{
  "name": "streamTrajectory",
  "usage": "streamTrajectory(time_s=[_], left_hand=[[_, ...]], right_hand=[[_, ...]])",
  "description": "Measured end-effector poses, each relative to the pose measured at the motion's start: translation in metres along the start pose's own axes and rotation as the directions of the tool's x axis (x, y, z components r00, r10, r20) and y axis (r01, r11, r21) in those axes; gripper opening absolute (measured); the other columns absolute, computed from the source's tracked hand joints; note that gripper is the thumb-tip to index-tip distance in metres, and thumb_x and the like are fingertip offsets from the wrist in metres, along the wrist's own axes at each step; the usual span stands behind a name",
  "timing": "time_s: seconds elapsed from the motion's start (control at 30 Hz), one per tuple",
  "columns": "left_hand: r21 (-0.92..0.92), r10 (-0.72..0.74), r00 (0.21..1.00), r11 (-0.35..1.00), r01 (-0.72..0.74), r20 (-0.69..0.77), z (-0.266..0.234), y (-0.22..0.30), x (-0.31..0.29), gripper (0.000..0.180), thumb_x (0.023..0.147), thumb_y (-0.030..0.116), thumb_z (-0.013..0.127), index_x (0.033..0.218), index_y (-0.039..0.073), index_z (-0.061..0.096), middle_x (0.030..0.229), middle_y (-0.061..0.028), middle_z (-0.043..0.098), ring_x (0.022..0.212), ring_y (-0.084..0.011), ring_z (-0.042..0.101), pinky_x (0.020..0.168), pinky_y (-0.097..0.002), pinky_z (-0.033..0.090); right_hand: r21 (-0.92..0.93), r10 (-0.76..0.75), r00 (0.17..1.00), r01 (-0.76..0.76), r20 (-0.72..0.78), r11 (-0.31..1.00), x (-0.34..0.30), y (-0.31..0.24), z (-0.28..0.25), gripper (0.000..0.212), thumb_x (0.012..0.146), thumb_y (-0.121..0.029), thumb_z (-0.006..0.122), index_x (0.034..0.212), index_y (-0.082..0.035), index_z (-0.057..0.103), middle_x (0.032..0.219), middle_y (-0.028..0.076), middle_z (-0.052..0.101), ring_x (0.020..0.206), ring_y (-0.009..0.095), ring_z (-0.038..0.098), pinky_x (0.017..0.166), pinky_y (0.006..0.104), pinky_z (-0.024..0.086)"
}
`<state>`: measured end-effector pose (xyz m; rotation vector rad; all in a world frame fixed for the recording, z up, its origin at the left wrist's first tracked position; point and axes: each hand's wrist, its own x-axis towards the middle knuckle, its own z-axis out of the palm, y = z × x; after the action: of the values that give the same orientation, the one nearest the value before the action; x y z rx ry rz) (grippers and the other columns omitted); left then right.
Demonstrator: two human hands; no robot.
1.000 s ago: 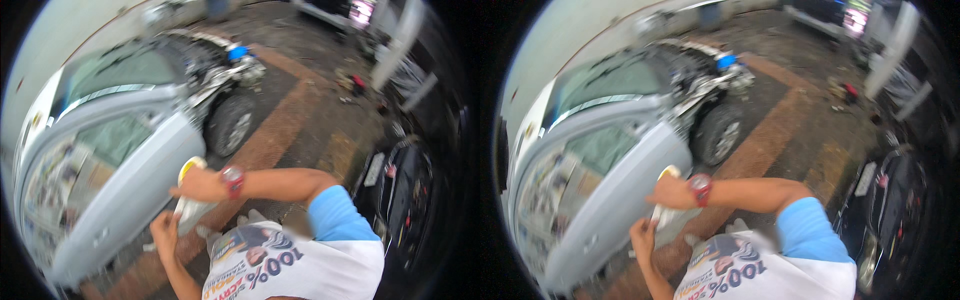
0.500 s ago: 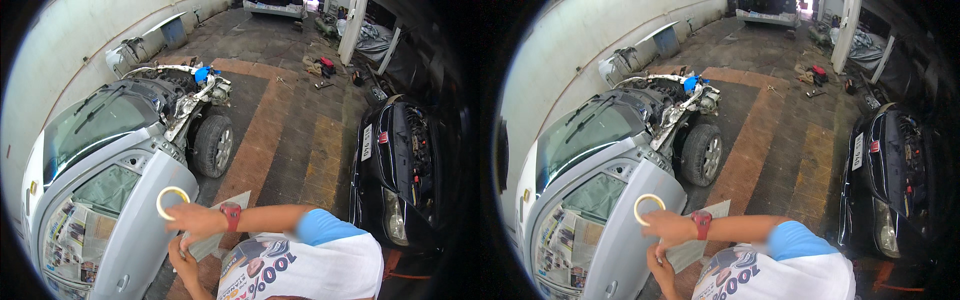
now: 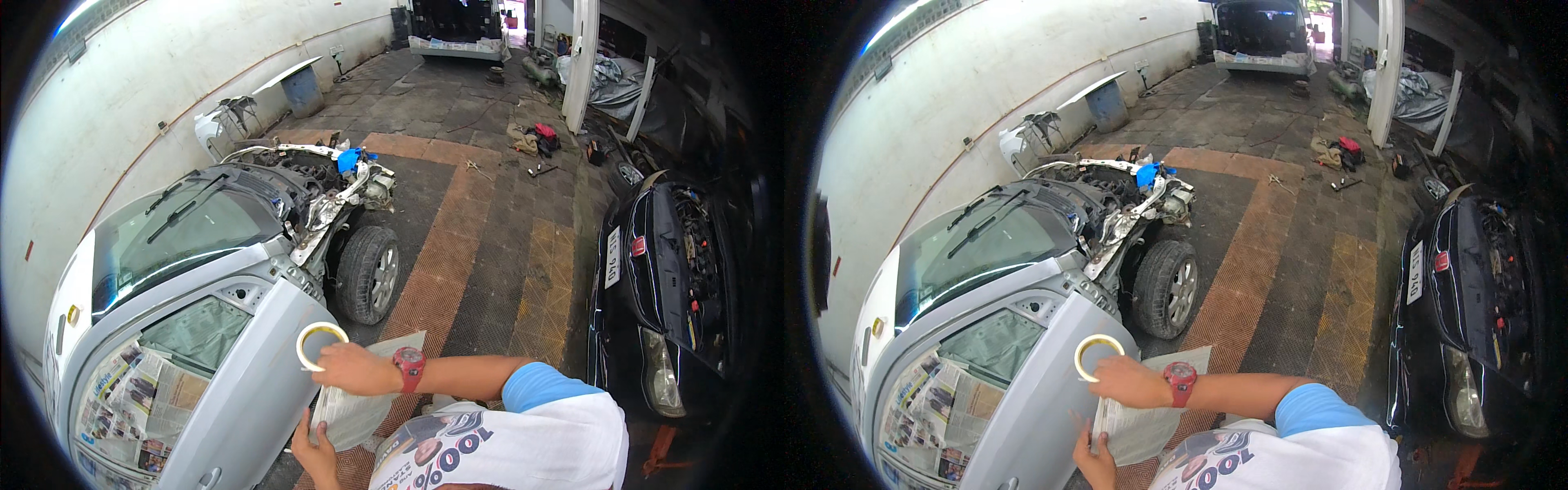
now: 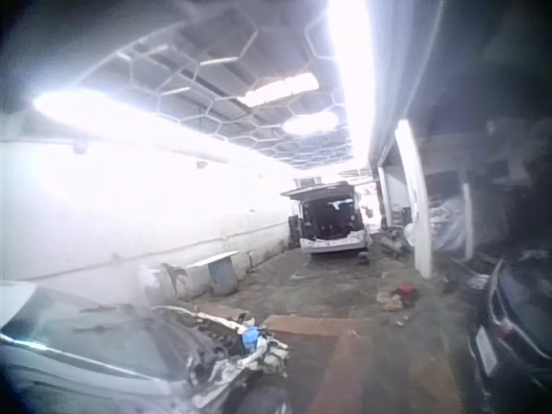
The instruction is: The person places newspaper sheets over a white car door and secures them with masking tape. They smooth the paper and tape along the door edges and window frame, then open the door to continue taping the inner edge and handle area.
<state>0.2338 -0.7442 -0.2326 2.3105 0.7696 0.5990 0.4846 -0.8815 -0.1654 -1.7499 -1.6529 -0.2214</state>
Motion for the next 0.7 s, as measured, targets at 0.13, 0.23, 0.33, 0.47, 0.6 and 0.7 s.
streamTrajectory(time_s=[0.13, 0.23, 0.33, 0.47, 0.6, 0.7], left_hand=[[-0.009, -0.052, 0.998, 0.999, 0.052, -0.022, -0.018, 0.002, -0.016, 0.032, 0.106, 0.016, 0.078, 0.136, 0.005, 0.080, 0.128, -0.0307, 0.079, 0.119, -0.0394, 0.077, 0.111, -0.0493, 0.054], [0.074, -0.205, 0.977, 0.977, 0.201, 0.058, -0.027, -0.007, -0.024, 0.022, 0.104, 0.011, 0.077, 0.123, -0.001, 0.079, 0.113, -0.0240, 0.082, 0.111, -0.0440, 0.075, 0.103, -0.0520, 0.055], [-0.039, -0.108, 0.993, 0.994, 0.107, -0.036, -0.031, -0.007, -0.028, 0.016, 0.103, 0.010, 0.078, 0.113, -0.003, 0.079, 0.104, -0.0253, 0.079, 0.097, -0.0475, 0.072, 0.092, -0.0533, 0.056], [0.094, 0.217, 0.957, 0.975, -0.203, -0.192, -0.031, -0.034, -0.016, 0.010, 0.099, 0.009, 0.081, 0.099, -0.001, 0.081, 0.094, -0.0262, 0.077, 0.086, -0.0480, 0.071, 0.081, -0.0534, 0.057], [0.359, 0.321, 0.939, 0.896, -0.260, -0.122, -0.049, -0.021, 0.002, 0.010, 0.097, 0.012, 0.082, 0.091, 0.004, 0.079, 0.083, -0.0186, 0.073, 0.079, -0.0450, 0.066, 0.086, -0.0530, 0.057], [0.395, 0.404, 0.904, 0.860, -0.325, -0.137, -0.050, -0.021, 0.007, 0.006, 0.097, 0.011, 0.080, 0.095, 0.006, 0.080, 0.082, -0.0169, 0.071, 0.081, -0.0432, 0.067, 0.094, -0.0546, 0.056]], right_hand=[[-0.158, 0.043, 0.997, -0.033, 0.059, 0.987, -0.005, 0.025, -0.026, 0.012, 0.099, -0.019, 0.071, 0.105, -0.010, 0.075, 0.096, 0.007, 0.067, 0.101, 0.029, 0.066, 0.086, 0.0446, 0.056], [-0.111, 0.105, 0.994, -0.105, -0.005, 0.988, -0.012, 0.034, -0.043, 0.010, 0.099, -0.020, 0.073, 0.100, -0.011, 0.076, 0.094, 0.006, 0.067, 0.100, 0.028, 0.066, 0.087, 0.0446, 0.056], [-0.158, 0.118, 0.988, -0.133, -0.099, 0.978, -0.025, 0.045, -0.047, 0.008, 0.095, -0.019, 0.076, 0.091, -0.012, 0.075, 0.090, 0.005, 0.065, 0.095, 0.027, 0.065, 0.084, 0.0436, 0.056], [-0.227, 0.211, 0.977, -0.212, -0.032, 0.950, -0.048, 0.066, -0.041, 0.015, 0.091, -0.022, 0.082, 0.099, -0.011, 0.077, 0.095, 0.005, 0.066, 0.102, 0.028, 0.064, 0.089, 0.0439, 0.056], [-0.310, 0.365, 0.928, -0.368, -0.072, 0.876, -0.055, 0.067, -0.022, 0.031, 0.088, -0.021, 0.087, 0.114, -0.008, 0.077, 0.108, 0.008, 0.067, 0.112, 0.030, 0.062, 0.096, 0.0455, 0.056], [-0.288, 0.331, 0.944, -0.313, 0.014, 0.905, -0.044, 0.049, -0.002, 0.038, 0.086, -0.018, 0.089, 0.120, -0.007, 0.077, 0.116, 0.009, 0.067, 0.117, 0.032, 0.060, 0.098, 0.0463, 0.056]])
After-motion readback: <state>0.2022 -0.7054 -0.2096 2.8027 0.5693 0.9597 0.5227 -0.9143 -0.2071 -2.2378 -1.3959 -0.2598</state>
